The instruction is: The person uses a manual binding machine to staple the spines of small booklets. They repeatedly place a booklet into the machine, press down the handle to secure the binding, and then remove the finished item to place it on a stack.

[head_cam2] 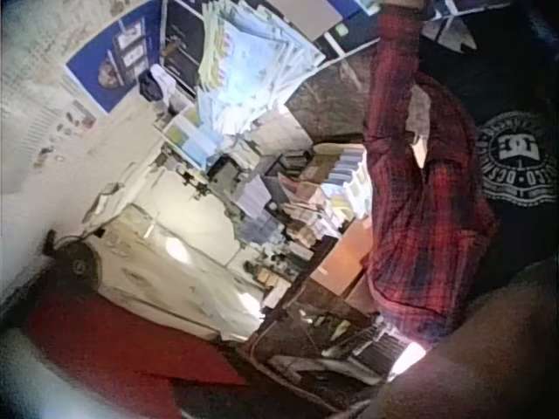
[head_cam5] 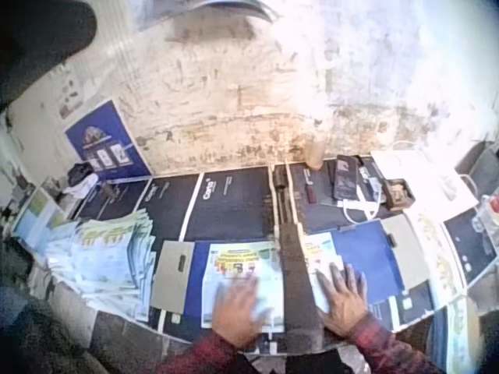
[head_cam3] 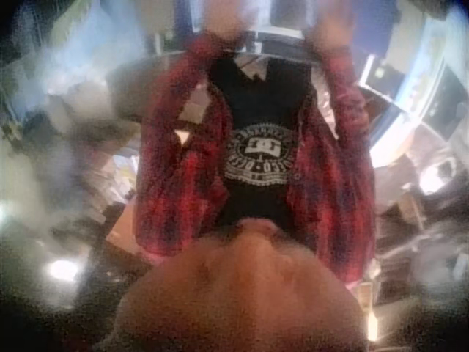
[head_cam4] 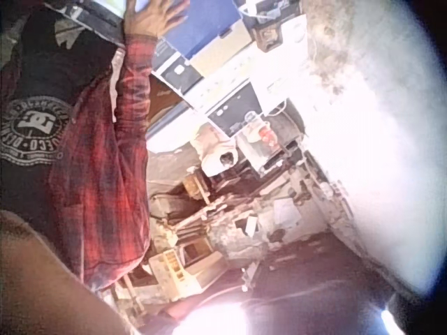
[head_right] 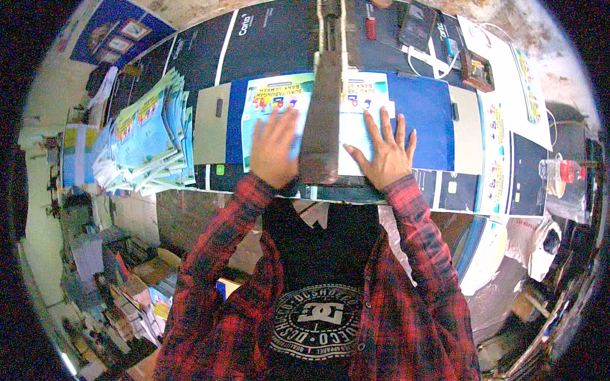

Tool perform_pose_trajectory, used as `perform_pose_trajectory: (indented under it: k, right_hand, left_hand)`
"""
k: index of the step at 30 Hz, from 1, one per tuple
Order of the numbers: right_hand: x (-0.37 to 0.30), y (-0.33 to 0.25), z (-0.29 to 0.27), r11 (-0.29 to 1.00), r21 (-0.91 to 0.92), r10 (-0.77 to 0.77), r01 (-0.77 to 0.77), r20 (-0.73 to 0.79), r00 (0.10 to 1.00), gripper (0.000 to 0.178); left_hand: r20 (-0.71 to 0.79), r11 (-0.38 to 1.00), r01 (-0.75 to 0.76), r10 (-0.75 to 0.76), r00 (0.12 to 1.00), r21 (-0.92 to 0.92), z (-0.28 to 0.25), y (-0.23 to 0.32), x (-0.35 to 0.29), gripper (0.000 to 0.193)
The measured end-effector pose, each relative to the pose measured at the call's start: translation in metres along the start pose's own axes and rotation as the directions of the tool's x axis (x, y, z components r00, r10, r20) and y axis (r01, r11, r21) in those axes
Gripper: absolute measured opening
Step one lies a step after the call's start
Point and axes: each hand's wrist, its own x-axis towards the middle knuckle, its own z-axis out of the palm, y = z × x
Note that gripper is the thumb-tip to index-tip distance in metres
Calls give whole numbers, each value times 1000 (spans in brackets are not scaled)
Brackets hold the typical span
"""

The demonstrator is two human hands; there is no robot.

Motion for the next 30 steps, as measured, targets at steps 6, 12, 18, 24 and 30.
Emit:
perform_pose_trajectory:
  k: [6, 12, 18, 24, 30]
  right_hand:
    - [9, 20, -6, 999, -42, -17, 26, 196, 980, 63]
    - [78, -34, -154, 862, 460, -105, 210, -245, 964, 52]
    - [74, -143, -212, 844, 321, -393, 429, -174, 903, 71]
    - [3, -115, -49, 930, -94, -362, 356, -68, 930, 96]
    - [23, -120, -130, 890, 271, -383, 367, 8, 924, 96]
  left_hand:
    - [-24, 996, 71, -73, 997, -55, 30, 19, -2, 74]
    - [-41, 994, 88, -91, 995, -64, 34, 21, 0, 72]
    - [50, 992, 110, -108, 993, -58, 34, 19, -4, 72]
    - [4, 995, 67, -67, 998, 73, 35, 25, -2, 73]
    - [1, 993, 115, -115, 993, 20, 34, 24, 0, 70]
